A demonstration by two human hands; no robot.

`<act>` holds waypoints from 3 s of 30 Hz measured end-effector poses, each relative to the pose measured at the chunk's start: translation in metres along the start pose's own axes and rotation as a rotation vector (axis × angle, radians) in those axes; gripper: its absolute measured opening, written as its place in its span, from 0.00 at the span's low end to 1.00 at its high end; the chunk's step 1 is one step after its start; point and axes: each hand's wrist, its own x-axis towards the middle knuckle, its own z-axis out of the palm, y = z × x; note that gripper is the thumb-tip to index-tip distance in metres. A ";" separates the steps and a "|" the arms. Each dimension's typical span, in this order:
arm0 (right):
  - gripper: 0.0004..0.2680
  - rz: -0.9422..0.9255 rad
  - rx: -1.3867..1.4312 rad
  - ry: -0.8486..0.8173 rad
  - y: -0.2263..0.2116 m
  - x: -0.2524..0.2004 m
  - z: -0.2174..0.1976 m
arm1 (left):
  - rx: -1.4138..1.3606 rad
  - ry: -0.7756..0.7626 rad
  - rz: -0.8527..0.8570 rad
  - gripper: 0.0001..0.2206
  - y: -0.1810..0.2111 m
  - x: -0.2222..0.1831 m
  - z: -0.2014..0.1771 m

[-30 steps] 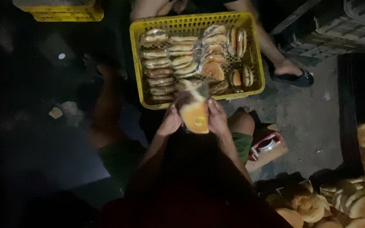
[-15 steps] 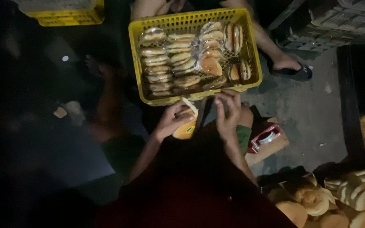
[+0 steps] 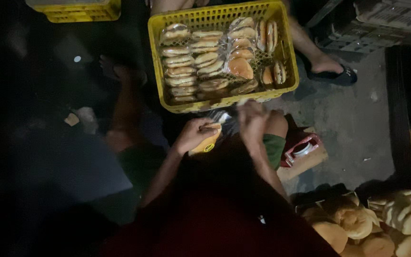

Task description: The person picks up wrapped sandwiches from a yellow crate, applies adhesive tape to secure the packaging, and returns them to the crate.

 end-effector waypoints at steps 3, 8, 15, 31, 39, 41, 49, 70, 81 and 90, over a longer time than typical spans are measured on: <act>0.07 0.155 0.288 0.154 0.029 -0.002 0.006 | -0.126 -0.009 -0.001 0.16 -0.005 -0.002 -0.005; 0.14 -0.062 -0.118 0.009 0.018 -0.022 0.024 | -0.588 0.177 0.106 0.13 -0.014 -0.003 0.001; 0.14 0.442 1.158 -0.212 0.044 -0.064 0.102 | -0.828 0.248 0.149 0.10 -0.047 0.005 0.018; 0.04 0.205 1.189 -0.105 -0.047 -0.023 0.025 | -0.196 0.329 0.341 0.12 0.009 0.005 0.015; 0.03 0.365 1.413 -0.110 -0.041 -0.027 0.016 | -0.842 0.118 0.177 0.09 0.004 0.023 0.027; 0.03 0.315 1.414 -0.100 -0.039 -0.029 0.015 | -0.923 0.205 0.092 0.11 0.018 0.025 0.031; 0.07 0.364 1.068 0.159 -0.069 -0.010 -0.007 | -0.110 0.370 0.354 0.06 0.041 0.010 0.040; 0.06 0.365 1.333 0.509 -0.003 -0.071 0.013 | -0.406 0.429 0.219 0.10 0.036 0.016 0.116; 0.13 1.122 0.608 0.361 0.235 -0.238 -0.035 | -0.223 0.379 0.368 0.15 0.031 0.014 0.119; 0.12 1.226 0.658 0.411 0.238 -0.243 -0.021 | -0.143 0.421 0.343 0.13 0.016 0.011 0.093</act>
